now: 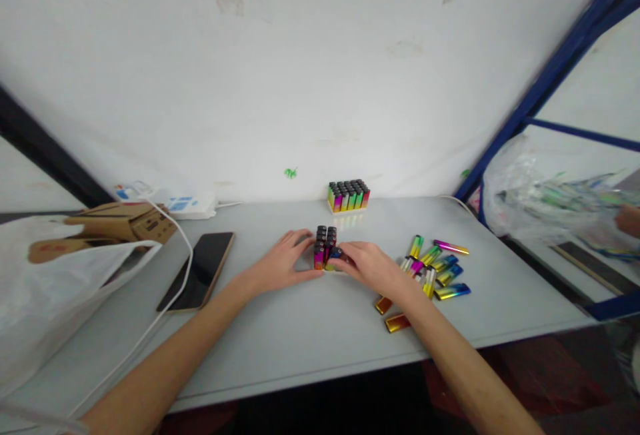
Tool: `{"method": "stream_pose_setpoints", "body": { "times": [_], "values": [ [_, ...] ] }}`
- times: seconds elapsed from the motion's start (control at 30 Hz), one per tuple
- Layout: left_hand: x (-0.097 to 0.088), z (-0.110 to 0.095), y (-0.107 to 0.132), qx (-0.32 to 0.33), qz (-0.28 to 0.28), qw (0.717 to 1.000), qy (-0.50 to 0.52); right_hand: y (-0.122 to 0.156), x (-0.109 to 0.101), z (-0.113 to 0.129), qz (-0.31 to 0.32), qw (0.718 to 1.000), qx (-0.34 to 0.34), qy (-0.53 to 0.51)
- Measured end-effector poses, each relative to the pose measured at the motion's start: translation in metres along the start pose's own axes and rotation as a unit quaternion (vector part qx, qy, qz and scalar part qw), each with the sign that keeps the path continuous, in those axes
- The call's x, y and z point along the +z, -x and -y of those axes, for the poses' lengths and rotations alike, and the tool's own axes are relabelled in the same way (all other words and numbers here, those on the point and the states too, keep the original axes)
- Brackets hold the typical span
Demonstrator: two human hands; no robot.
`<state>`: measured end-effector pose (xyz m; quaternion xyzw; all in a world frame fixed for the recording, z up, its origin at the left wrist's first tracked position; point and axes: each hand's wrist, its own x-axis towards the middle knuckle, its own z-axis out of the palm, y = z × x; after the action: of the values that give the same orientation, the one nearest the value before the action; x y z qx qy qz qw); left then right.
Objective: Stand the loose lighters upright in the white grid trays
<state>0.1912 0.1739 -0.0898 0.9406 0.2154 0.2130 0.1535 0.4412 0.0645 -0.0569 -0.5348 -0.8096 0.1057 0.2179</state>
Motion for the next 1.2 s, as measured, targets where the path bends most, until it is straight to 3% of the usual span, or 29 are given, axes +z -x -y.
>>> {"method": "stream_pose_setpoints", "body": {
  "times": [0.17,0.33,0.43,0.53,0.6,0.67,0.77,0.87,0.93,1.0,1.2],
  "values": [
    [0.001,0.003,0.0,0.001,0.004,1.0,-0.006,-0.001,-0.01,0.011,0.04,0.999,0.011,0.016],
    [0.005,0.01,0.0,0.003,0.001,1.0,-0.003,-0.005,-0.004,0.019,0.041,0.991,0.058,0.115],
    [0.006,0.012,0.0,0.003,0.002,1.0,-0.005,-0.003,-0.004,0.014,0.016,0.994,0.058,0.096],
    [0.005,0.013,0.0,-0.001,0.001,1.0,-0.008,0.004,-0.015,-0.003,-0.063,0.99,0.102,0.079],
    [0.005,0.013,0.0,-0.002,0.005,1.0,-0.012,0.012,-0.027,-0.02,-0.128,0.968,0.187,0.105],
    [0.006,0.013,-0.001,-0.003,0.009,1.0,-0.016,0.022,-0.041,-0.04,-0.157,0.93,0.298,0.149],
    [0.007,0.014,-0.002,-0.004,0.005,1.0,-0.014,0.041,-0.059,-0.068,-0.121,0.877,0.413,0.213],
    [0.007,0.015,-0.002,-0.001,0.0,1.0,-0.01,0.059,-0.065,-0.086,-0.065,0.857,0.441,0.259],
    [0.008,0.015,-0.002,0.001,-0.002,1.0,-0.011,0.065,-0.061,-0.093,-0.035,0.861,0.436,0.259],
    [0.008,0.016,-0.002,0.001,-0.003,1.0,-0.011,0.063,-0.052,-0.098,-0.03,0.883,0.411,0.225],
    [0.011,0.018,-0.002,0.001,-0.017,1.0,0.005,0.029,-0.034,-0.104,-0.135,0.955,0.259,0.049]
  ]
}}
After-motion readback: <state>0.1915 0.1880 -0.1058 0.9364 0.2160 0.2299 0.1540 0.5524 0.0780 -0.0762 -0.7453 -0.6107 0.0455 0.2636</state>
